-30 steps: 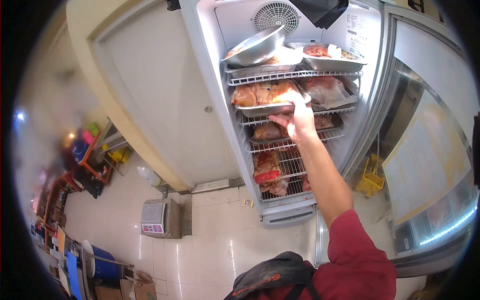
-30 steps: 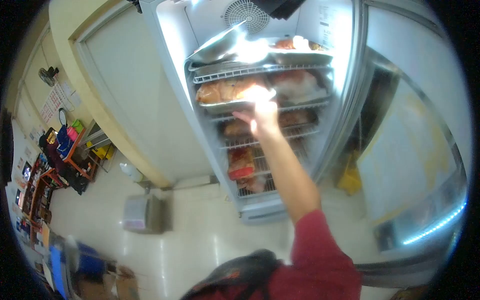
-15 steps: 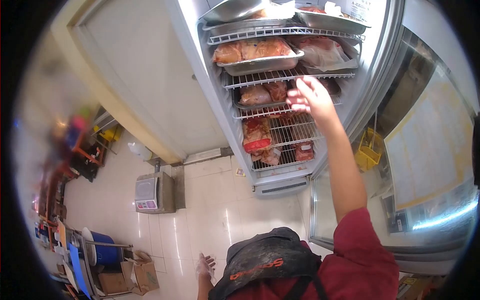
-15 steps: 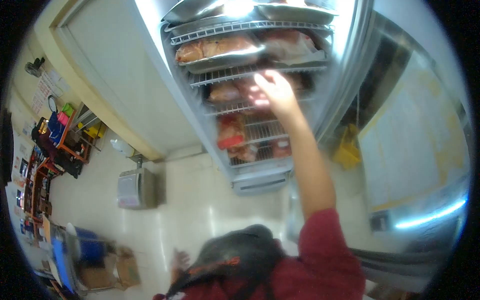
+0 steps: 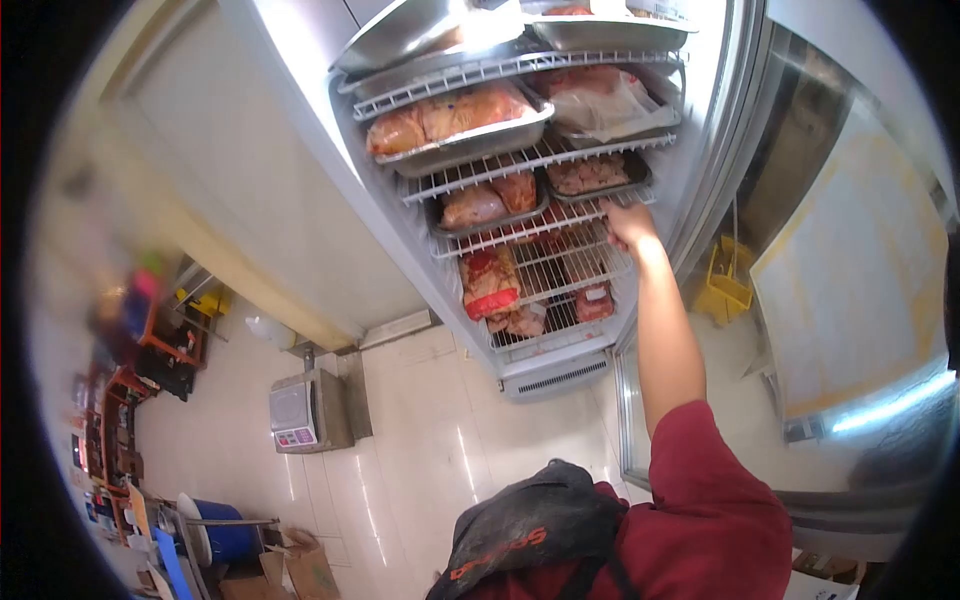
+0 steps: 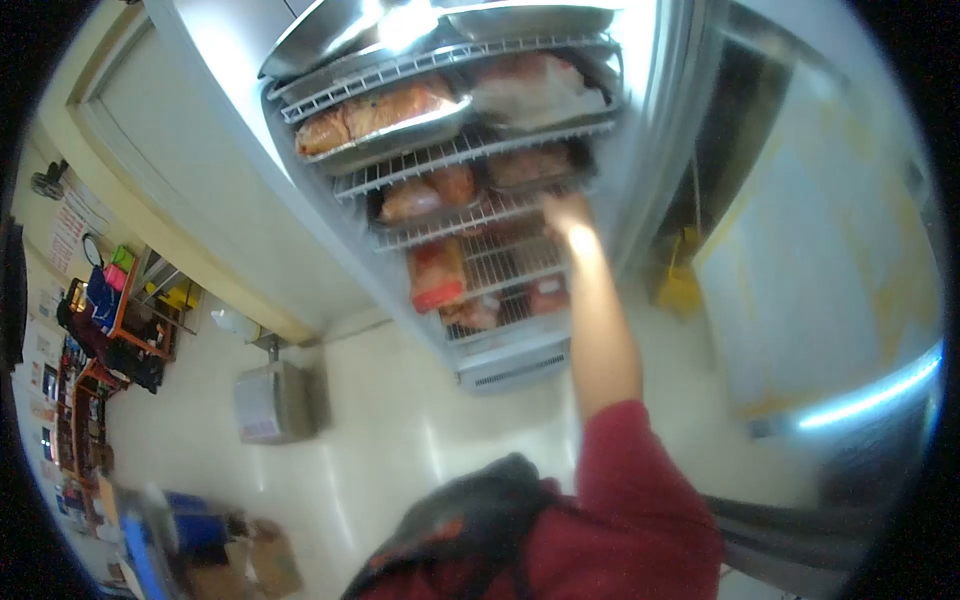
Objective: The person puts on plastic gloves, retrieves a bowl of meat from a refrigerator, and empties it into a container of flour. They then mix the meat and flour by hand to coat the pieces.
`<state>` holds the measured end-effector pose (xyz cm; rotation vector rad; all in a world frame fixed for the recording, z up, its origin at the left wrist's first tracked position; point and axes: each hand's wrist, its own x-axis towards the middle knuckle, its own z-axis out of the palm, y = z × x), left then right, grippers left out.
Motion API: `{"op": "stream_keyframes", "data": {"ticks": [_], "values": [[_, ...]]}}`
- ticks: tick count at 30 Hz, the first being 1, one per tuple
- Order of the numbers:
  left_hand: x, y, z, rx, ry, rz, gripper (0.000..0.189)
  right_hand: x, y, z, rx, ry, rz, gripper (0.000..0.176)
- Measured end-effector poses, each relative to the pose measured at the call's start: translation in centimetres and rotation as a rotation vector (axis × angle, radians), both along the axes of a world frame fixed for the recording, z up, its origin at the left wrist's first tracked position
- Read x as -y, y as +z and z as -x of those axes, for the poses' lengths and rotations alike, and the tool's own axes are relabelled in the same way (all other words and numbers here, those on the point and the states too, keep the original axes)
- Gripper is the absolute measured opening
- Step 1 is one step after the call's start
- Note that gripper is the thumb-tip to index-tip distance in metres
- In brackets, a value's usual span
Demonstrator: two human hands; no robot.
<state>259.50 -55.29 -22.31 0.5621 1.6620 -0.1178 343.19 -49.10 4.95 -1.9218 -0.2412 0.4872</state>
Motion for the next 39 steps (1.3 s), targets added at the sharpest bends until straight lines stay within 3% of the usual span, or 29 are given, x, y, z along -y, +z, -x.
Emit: {"op": "stream_keyframes", "data": {"ticks": [3, 5, 6, 7, 8, 9, 10, 13, 14, 17, 19, 22, 26, 29, 34, 36, 39], "values": [[-0.8, 0.5, -1.1, 0.007, 0.035, -0.023, 0.082, 0.9, 3.5, 2.5, 0.268, -0.066, -0.316, 0.034], [-1.3, 0.7, -1.8, 0.015, 0.044, -0.04, 0.082, -0.2, 7.2, 5.6, 0.64, -0.403, -0.825, 0.023], [-1.6, 0.7, -2.1, 0.02, 0.048, -0.049, 0.082, 0.2, 9.5, 7.1, 0.83, -0.478, -0.748, 0.015], [-1.7, 0.8, -2.4, 0.028, 0.054, -0.056, 0.082, 0.3, 12.6, 9.6, 0.955, -0.485, -0.752, 0.016], [-1.9, 0.9, -2.6, 0.032, 0.062, -0.061, 0.082, -0.2, 15.4, 12.2, 0.883, -0.371, -0.918, 0.016], [-1.9, 0.9, -2.8, 0.037, 0.065, -0.068, 0.082, -0.5, 17.4, 13.6, 0.807, -0.127, -0.99, 0.018], [-2.0, 1.0, -3.1, 0.047, 0.066, -0.077, 0.081, -1.9, 19.7, 14.4, 0.968, -0.02, -0.976, 0.029], [-2.1, 1.1, -3.4, 0.072, 0.066, -0.102, 0.081, -3.9, 27.7, 17.7, 1.594, -0.086, -0.448, 0.065], [-2.1, 1.2, -3.4, 0.085, 0.06, -0.114, 0.081, -5.1, 29.3, 17.5, 1.621, 0.035, -0.336, 0.073], [-2.8, 1.4, -3.8, 0.146, 0.025, -0.174, 0.08, -10.1, 32.5, 14.7, 1.755, 0.145, -0.123, 0.057], [-4.2, 2.1, -5.4, 0.23, 0.06, -0.233, 0.08, -10.1, 34.5, 13.8, 1.666, 0.457, -0.192, 0.045], [-8.9, 4.3, -9.6, 0.47, 0.255, -0.319, 0.078, -9.6, 33.6, 13.4, 1.804, 0.401, -0.344, 0.04], [-15.4, 12.3, -16.3, 0.69, 0.095, -0.56, 0.073, -7.7, 32.2, 14.3, 2.035, 0.214, -0.312, 0.038], [-19.0, 21.1, -21.6, 0.888, -0.089, -0.669, 0.07, -4.1, 30.6, 16.7, 1.803, 0.282, -0.342, 0.039], [-19.1, 35.5, -29.2, 1.354, -0.34, -0.731, 0.078, 3.2, 24.2, 26.9, 1.771, 0.225, -0.398, 0.038], [-17.5, 39.1, -30.4, 1.541, -0.342, -0.579, 0.083, 6.1, 20.6, 31.4, 1.707, 0.262, -0.347, 0.035], [-15.9, 40.2, -30.1, 1.65, -0.261, -0.112, 0.092, 9.3, 14.8, 37.9, 1.682, 0.406, -0.233, 0.028]]}}
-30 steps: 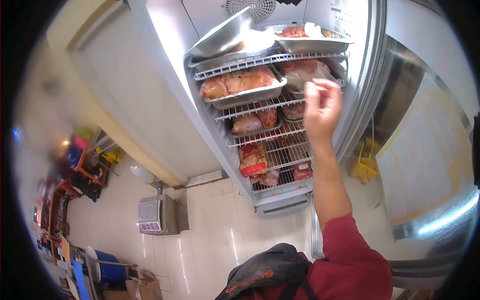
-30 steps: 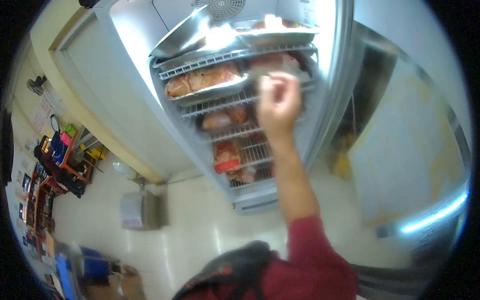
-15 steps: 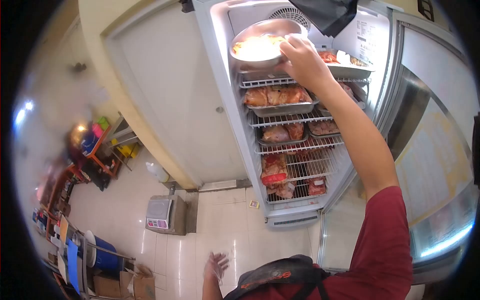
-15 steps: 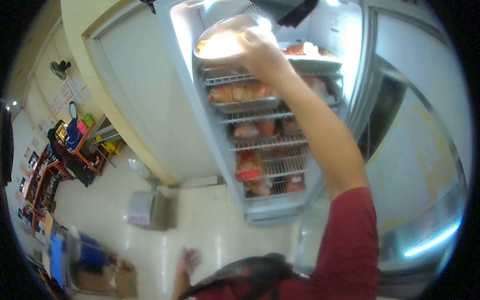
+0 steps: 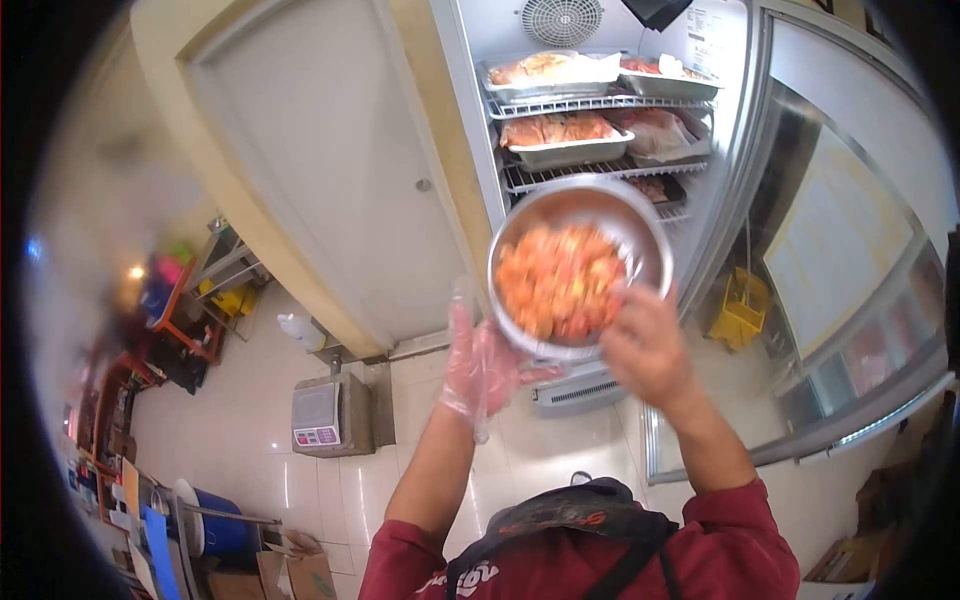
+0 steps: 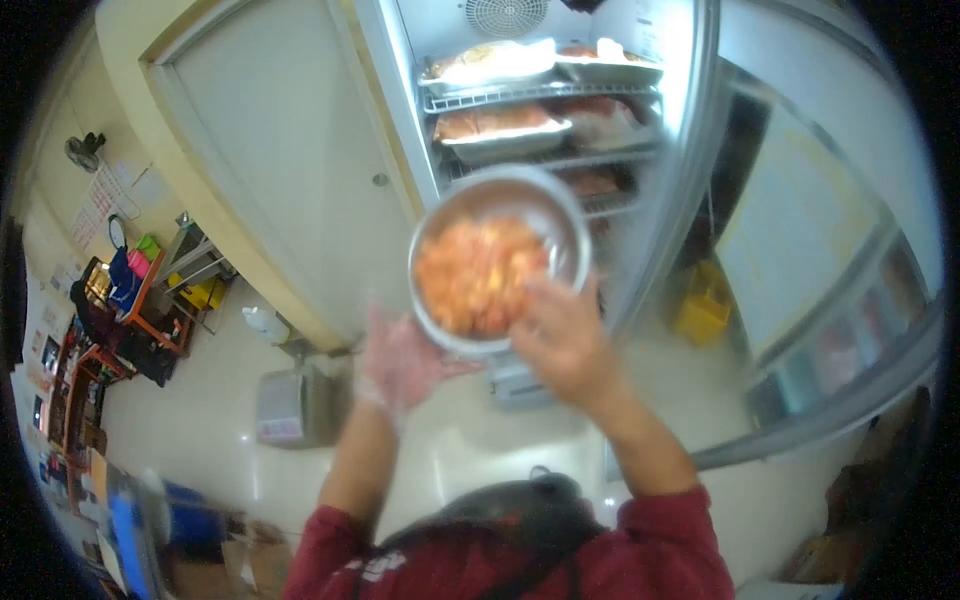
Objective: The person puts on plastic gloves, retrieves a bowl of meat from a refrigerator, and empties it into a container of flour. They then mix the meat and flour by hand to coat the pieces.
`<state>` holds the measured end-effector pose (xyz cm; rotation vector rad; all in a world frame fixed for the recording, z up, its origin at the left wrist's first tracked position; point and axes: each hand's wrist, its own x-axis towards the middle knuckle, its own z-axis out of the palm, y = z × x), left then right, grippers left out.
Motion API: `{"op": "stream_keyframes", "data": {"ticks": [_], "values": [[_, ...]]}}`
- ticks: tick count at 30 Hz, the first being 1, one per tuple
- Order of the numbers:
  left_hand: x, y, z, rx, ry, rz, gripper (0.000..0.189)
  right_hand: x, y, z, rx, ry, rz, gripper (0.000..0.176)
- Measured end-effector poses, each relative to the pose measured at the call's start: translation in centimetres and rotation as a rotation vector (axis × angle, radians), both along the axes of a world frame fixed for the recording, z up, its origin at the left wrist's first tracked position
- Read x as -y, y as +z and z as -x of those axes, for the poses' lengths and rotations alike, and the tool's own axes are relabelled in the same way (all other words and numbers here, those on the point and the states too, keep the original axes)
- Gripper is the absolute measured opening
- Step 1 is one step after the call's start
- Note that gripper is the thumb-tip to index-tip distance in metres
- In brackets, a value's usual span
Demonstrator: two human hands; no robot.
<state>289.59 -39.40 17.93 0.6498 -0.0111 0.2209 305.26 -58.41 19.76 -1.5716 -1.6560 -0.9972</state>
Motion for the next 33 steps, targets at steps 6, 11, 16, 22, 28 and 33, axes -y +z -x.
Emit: {"op": "stream_keyframes", "data": {"ticks": [6, 11, 16, 22, 28, 33], "values": [[3.8, -13.3, 8.4, -0.349, 0.016, 0.353, 0.068, 4.7, -8.7, 12.4, -0.324, 0.064, 0.433, 0.027], [5.9, -21.1, 20.5, -0.327, 0.427, 0.355, 0.073, 22.2, -20.9, 12.2, -0.961, -0.517, 0.654, 0.035], [6.9, -20.6, 36.3, -0.617, 0.828, 0.165, 0.078, 26.2, -25.0, 8.3, -1.176, -0.839, 1.521, 0.044], [19.7, -21.5, 49.1, -0.57, 1.471, 0.207, 0.071, 18.0, -28.5, 7.1, -0.815, -0.57, 1.588, 0.047], [32.8, -20.4, 55.7, -0.297, 1.744, 0.479, 0.068, 12.7, -28.8, 8.6, -0.558, -0.519, 1.676, 0.05], [36.2, -22.9, 61.9, -0.084, 1.745, 0.679, 0.069, 11.2, -29.3, 13.1, -0.357, -0.489, 1.717, 0.052]]}}
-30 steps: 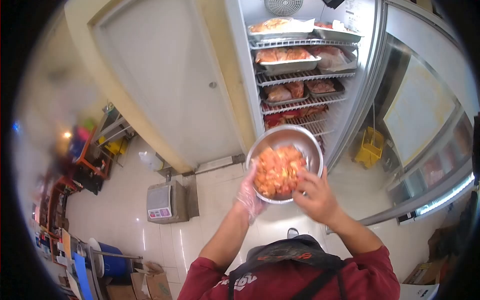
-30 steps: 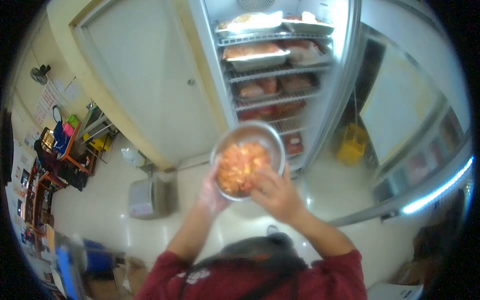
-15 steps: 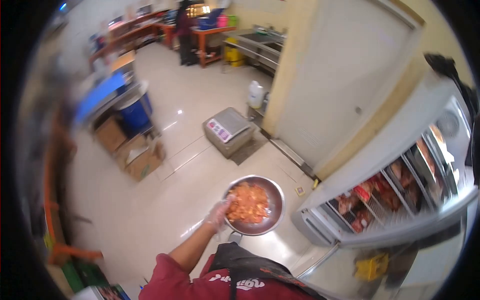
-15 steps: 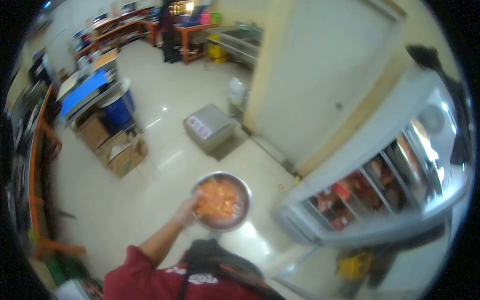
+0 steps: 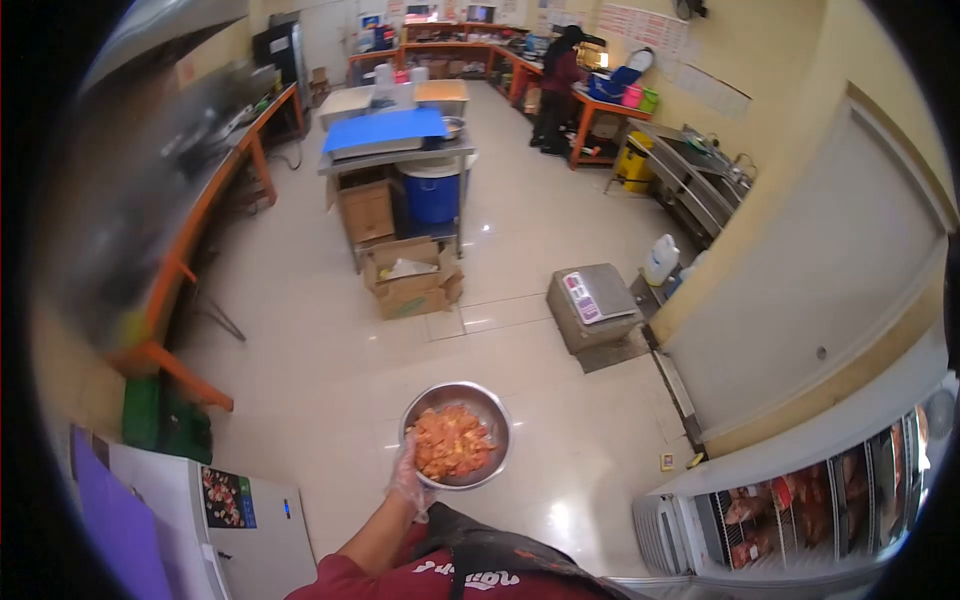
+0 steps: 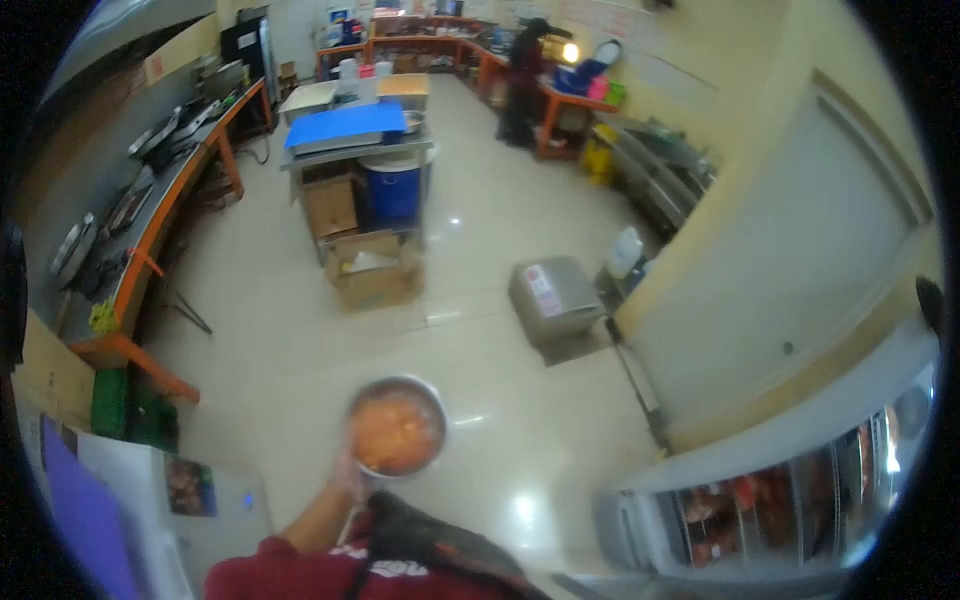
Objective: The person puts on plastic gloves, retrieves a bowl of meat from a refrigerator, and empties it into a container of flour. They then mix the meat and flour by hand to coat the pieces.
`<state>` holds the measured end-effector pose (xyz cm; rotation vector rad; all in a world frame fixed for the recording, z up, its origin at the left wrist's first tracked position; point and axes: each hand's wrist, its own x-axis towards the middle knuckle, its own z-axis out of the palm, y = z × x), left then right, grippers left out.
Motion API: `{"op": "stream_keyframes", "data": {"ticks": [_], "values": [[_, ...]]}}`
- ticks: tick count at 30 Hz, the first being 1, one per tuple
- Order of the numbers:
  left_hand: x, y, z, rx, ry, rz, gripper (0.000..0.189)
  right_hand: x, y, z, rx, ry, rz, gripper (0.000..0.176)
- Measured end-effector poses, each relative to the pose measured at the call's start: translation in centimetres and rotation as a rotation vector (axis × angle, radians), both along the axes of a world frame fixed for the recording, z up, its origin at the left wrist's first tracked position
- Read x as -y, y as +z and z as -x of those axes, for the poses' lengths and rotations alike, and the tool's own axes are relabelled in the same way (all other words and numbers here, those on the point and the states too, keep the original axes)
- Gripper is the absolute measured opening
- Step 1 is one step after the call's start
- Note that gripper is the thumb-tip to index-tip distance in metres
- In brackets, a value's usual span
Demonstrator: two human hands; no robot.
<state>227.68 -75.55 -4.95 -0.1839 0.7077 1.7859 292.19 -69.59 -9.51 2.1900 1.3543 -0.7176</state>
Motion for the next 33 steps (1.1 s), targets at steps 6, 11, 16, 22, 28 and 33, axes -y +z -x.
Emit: {"op": "stream_keyframes", "data": {"ticks": [6, 11, 16, 22, 28, 33], "values": [[2.4, -0.6, 13.1, -0.166, 0.07, -0.054, 0.074, -5.1, -7.2, 18.2, -0.279, 0.554, -0.022, 0.055], [7.3, 3.4, 26.2, -0.097, 0.119, 0.127, 0.081, -12.3, -8.3, 53.7, -0.86, 0.572, 0.222, 0.053], [8.4, 3.3, 37.2, -0.106, 0.249, 0.152, 0.073, -12.4, 2.3, 83.1, -1.489, 0.206, 0.565, 0.063], [2.4, -1.8, 50.4, -0.094, 0.319, 0.112, 0.07, -17.0, 0.5, 100.9, -1.579, 0.141, 1.057, 0.074], [-3.9, 5.4, 64.1, -0.137, 0.389, 0.199, 0.07, -25.0, 2.2, 123.3, -1.249, 0.312, 1.053, 0.046], [-5.3, 3.8, 74.2, -0.189, 0.553, 0.184, 0.067, -28.3, 6.9, 140.2, -1.045, 0.767, 1.069, 0.038]]}}
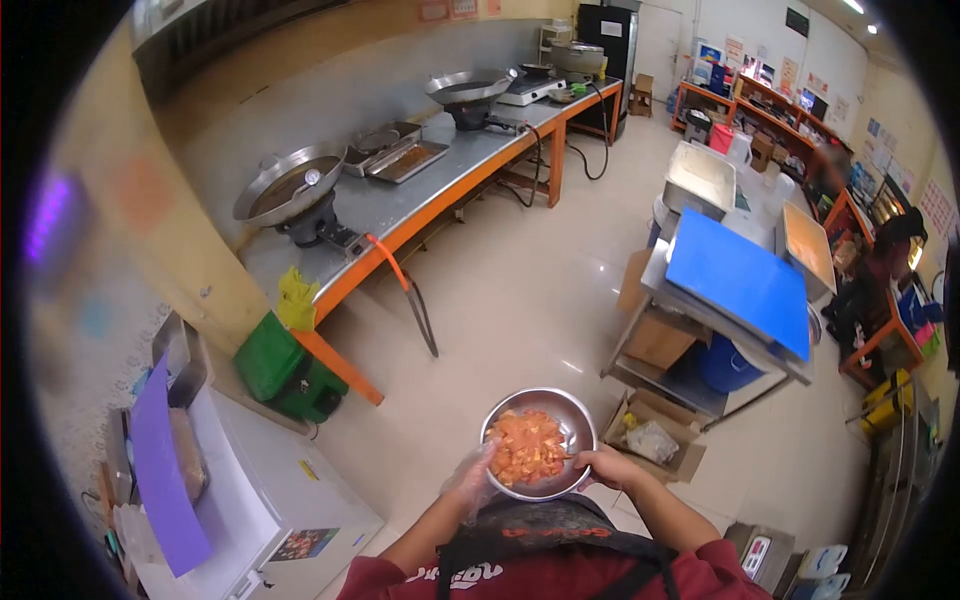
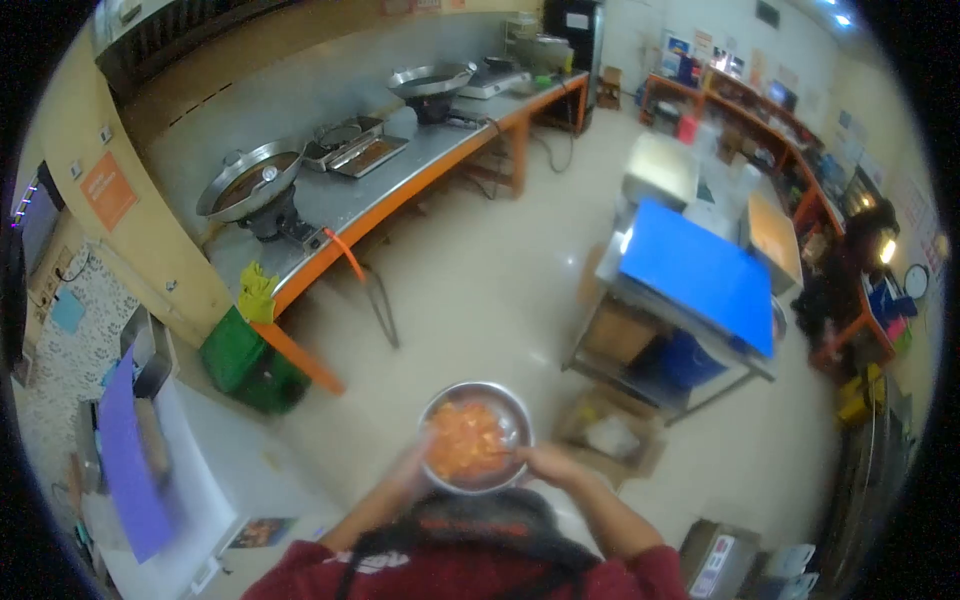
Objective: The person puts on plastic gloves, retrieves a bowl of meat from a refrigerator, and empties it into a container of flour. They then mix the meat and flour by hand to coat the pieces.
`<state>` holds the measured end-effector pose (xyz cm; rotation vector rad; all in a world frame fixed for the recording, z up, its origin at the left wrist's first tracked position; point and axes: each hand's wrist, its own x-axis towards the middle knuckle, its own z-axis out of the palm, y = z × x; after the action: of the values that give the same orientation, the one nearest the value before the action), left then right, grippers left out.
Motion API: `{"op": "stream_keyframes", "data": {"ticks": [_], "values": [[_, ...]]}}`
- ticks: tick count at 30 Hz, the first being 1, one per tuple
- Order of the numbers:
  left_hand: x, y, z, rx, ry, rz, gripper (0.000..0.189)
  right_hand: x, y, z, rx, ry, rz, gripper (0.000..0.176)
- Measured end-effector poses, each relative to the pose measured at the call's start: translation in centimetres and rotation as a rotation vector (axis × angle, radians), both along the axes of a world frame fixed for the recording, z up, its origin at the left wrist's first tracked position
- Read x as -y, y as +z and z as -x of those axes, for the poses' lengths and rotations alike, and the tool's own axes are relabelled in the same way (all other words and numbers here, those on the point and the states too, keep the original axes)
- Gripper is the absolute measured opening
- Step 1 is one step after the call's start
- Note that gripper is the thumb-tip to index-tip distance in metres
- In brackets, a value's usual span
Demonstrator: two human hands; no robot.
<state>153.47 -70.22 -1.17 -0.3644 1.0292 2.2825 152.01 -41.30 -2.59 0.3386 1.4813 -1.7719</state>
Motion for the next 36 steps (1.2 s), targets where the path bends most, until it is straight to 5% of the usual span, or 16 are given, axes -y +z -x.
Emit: {"op": "stream_keyframes", "data": {"ticks": [4, 8, 9, 10, 13, 16, 17, 18, 20, 21, 24, 27, 30, 36], "values": [[0.1, -2.6, 10.4, -0.002, 0.057, -0.009, 0.064, -0.8, -3.4, 12.0, -0.137, 0.146, -0.209, 0.032], [-3.1, -2.0, 21.8, -0.021, 0.055, 0.072, 0.065, -2.0, -2.8, 22.7, -0.101, 0.029, -0.288, 0.026], [-3.5, -1.9, 25.0, -0.091, 0.026, 0.122, 0.066, -1.7, 0.7, 25.4, -0.036, -0.04, -0.316, 0.028], [-4.0, -1.9, 28.7, -0.176, -0.013, 0.171, 0.068, -2.9, -2.5, 27.9, -0.058, -0.121, -0.277, 0.032], [-5.0, -6.0, 41.8, -0.159, -0.074, 0.223, 0.076, -4.1, -0.4, 34.9, 0.103, -0.444, -0.043, 0.038], [-7.5, -3.5, 52.7, -0.107, -0.148, 0.107, 0.085, -8.1, 0.3, 40.9, -0.032, -0.737, -0.02, 0.035], [-8.2, -3.1, 56.2, -0.102, -0.181, 0.114, 0.09, -9.9, 1.2, 43.5, -0.062, -0.817, -0.104, 0.034], [-8.9, -2.9, 59.7, -0.132, -0.247, 0.132, 0.09, -10.4, 8.0, 45.8, -0.18, -1.007, -0.085, 0.036], [-10.7, -3.4, 65.3, -0.193, -0.373, 0.17, 0.089, -19.5, 6.8, 49.6, -0.178, -0.909, -0.396, 0.035], [-11.1, -4.5, 68.5, -0.207, -0.399, 0.274, 0.089, -22.3, 6.6, 52.3, -0.413, -1.202, -0.547, 0.038], [-10.3, -12.4, 77.4, -0.239, -0.404, 0.65, 0.087, -34.9, 9.6, 60.8, -1.217, -1.181, -1.22, 0.035], [-6.1, -20.3, 80.0, -0.154, -0.35, 1.148, 0.085, -42.4, 14.8, 68.3, -1.217, -1.12, -1.422, 0.043], [-4.6, -20.7, 80.0, 0.114, -0.503, 1.472, 0.083, -49.3, 14.7, 76.1, -1.195, -0.889, -1.807, 0.058], [-8.4, -18.9, 86.6, 0.29, -0.526, 1.467, 0.079, -58.4, 9.0, 85.5, -0.998, -0.297, -1.996, 0.057]]}}
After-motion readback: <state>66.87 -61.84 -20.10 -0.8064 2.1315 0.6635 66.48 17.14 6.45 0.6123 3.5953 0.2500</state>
